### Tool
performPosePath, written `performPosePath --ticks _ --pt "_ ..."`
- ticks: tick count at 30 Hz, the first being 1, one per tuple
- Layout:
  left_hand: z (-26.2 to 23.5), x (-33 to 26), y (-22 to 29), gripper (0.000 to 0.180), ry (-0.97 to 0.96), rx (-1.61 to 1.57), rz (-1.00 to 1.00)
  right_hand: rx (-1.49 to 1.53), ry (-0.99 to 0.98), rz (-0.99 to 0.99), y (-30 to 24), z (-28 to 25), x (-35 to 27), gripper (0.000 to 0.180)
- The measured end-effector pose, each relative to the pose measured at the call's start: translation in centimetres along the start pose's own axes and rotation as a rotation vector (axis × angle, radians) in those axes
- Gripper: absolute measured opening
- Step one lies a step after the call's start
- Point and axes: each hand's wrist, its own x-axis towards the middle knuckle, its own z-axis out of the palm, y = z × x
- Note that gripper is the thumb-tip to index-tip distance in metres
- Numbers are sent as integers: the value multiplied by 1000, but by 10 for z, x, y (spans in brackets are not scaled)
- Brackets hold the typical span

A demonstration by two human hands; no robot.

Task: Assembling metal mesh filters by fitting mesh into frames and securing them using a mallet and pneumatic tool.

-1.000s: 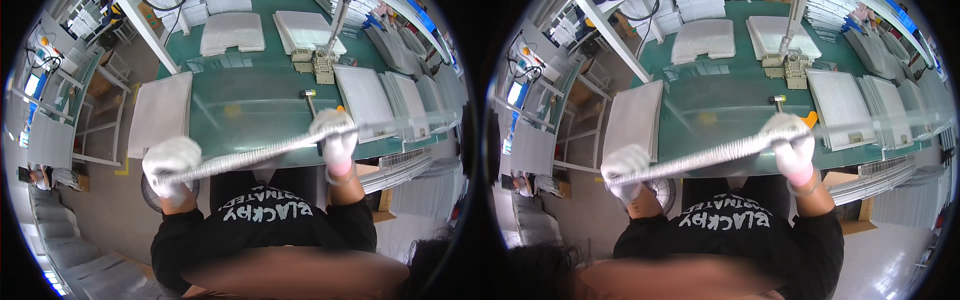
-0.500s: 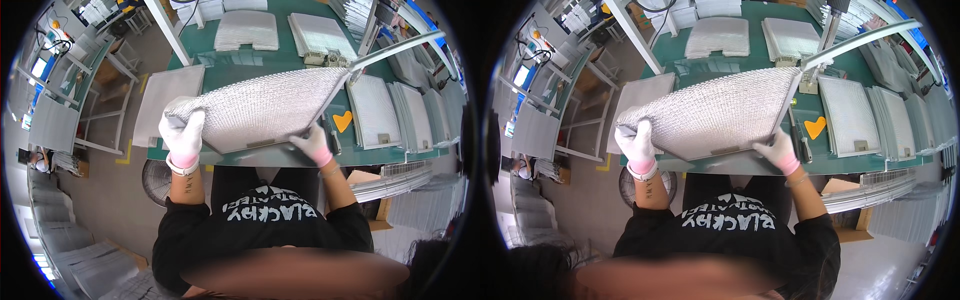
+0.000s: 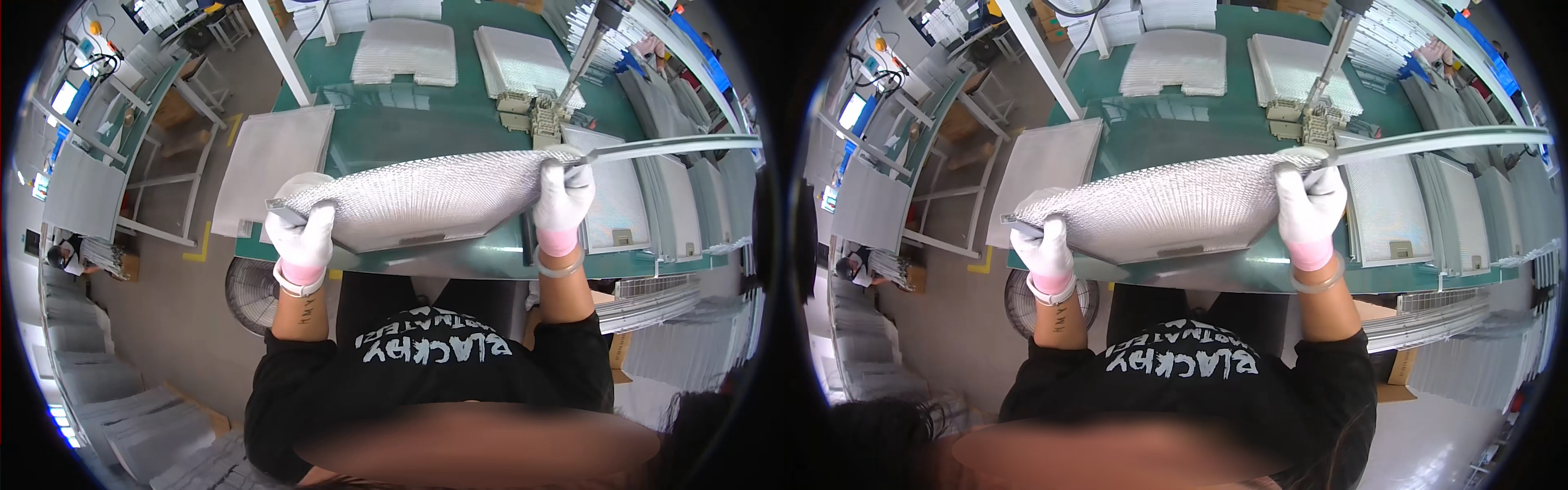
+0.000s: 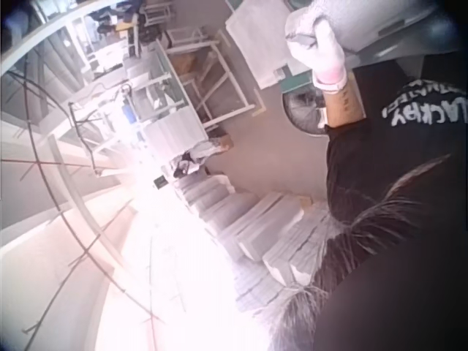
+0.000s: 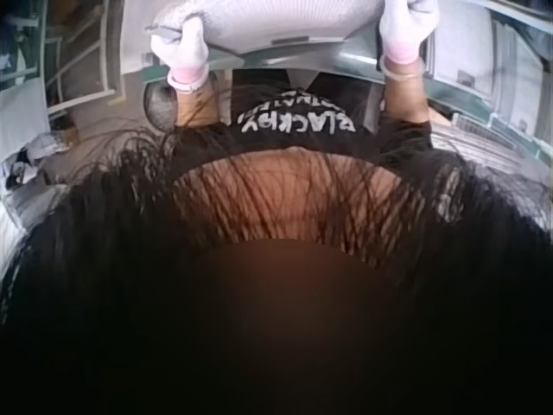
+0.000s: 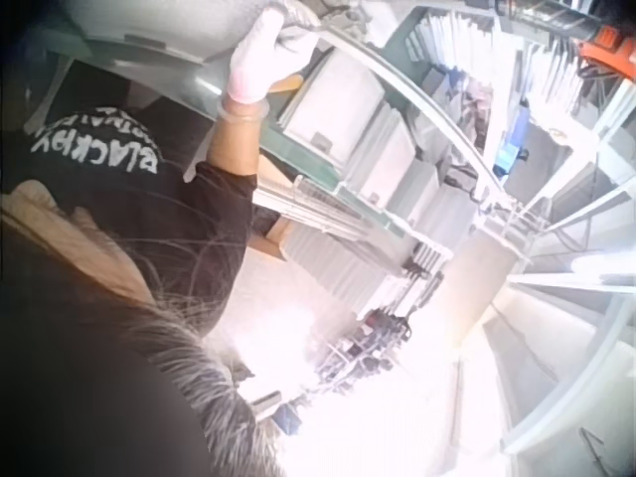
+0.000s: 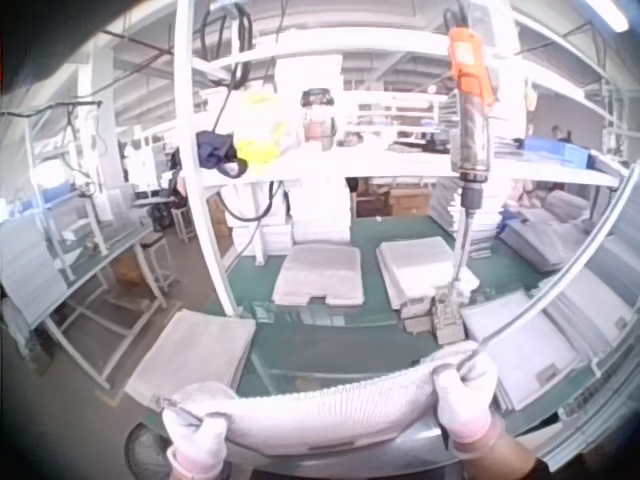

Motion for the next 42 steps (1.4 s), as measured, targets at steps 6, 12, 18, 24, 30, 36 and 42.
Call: performPosePath --ticks 6,12,18,24,30,36,42 --pt "7 6 -5 16 50 -38 -33 72 15 -254 -21 13 10 94" --pt "11 7 -14 21 -61 -100 -117 -641 -460 -398 -75 -32 47 78" --pt "19 12 -9 14 -98 -174 -21 -843 -956 -611 -116 -28 72 59" --pt "9 5 -21 22 -144 -206 -90 -835 -1293 -645 -132 -4 83 78" --pt "7 0 -21 30 -202 -263 -67 -880 -1384 -636 -153 19 77 77" --pt "10 2 -15 20 -209 -262 -83 -1185 -1353 -769 -168 22 72 80" --pt "12 5 -16 19 -186 -230 -67 -1107 -1330 -682 -165 3 77 82"
